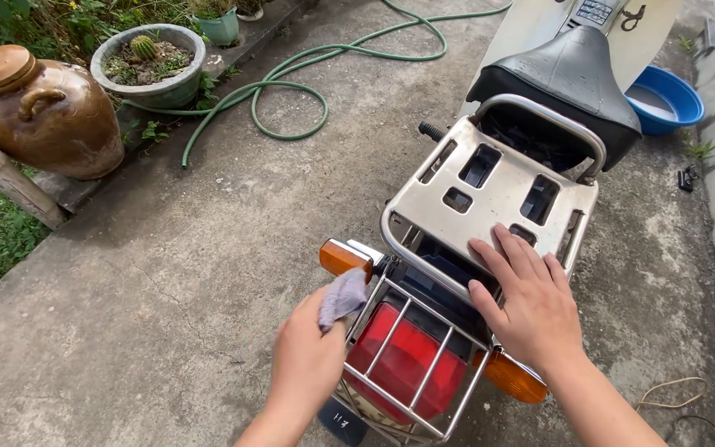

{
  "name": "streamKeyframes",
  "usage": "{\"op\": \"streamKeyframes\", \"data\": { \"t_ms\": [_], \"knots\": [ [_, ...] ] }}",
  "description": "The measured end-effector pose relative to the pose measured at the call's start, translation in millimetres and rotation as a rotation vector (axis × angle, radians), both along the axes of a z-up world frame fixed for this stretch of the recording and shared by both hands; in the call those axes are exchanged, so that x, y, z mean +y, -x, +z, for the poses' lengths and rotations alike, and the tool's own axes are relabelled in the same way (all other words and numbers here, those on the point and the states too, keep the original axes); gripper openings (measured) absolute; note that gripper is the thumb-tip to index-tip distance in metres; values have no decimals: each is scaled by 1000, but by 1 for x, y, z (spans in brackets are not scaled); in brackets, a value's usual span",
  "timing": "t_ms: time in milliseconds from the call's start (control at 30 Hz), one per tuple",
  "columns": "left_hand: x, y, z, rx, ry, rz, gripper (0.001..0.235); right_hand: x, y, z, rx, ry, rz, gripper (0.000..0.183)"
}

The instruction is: The person wipes the surface of a silver metal rack attached to the back of a scooter using a purple cloth. They clean the flat top surface, the side rails, and the area around the cutouts of the rack.

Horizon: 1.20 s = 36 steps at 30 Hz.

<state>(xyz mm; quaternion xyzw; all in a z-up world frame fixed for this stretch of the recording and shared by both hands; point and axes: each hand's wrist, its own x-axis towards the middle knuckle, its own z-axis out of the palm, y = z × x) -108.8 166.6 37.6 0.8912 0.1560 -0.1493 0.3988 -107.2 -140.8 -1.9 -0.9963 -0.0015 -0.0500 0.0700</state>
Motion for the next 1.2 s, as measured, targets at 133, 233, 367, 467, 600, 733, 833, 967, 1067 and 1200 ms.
{"op": "streamKeyframes", "data": {
  "t_ms": [133, 233, 367, 467, 600, 733, 833, 967, 1067, 1200],
  "knots": [
    [-33, -24, 17, 146, 257, -43, 43, 0, -1, 3, -16, 9, 2, 65],
    [-4, 2, 29, 246, 231, -83, 40, 3, 0, 0, -10, 15, 2, 66],
    [8, 24, 8, 127, 241, -135, 60, 0, -1, -3, -45, 22, 8, 65],
    [-45, -23, -4, 4, 186, -220, 64, 0, -2, -2, -43, 6, 6, 65],
    [-22, 4, 0, 50, 88, -347, 74, 2, 2, 0, -49, -2, 11, 64],
    [-5, 22, -14, -108, -63, -448, 76, -2, -2, 5, -22, 7, -5, 66],
    [-33, 5, -12, -233, -101, -420, 67, 5, 3, -5, 2, 16, -18, 66],
    [-34, 12, -24, -434, -132, -471, 76, -4, 0, -8, 0, 36, -45, 68],
    [-2, 51, -17, -370, -310, -482, 78, 2, 1, -9, -19, 43, -50, 70],
    [-47, 20, -31, -371, -268, -379, 70, -1, 9, -8, -15, 36, -35, 72]
  ]
}}
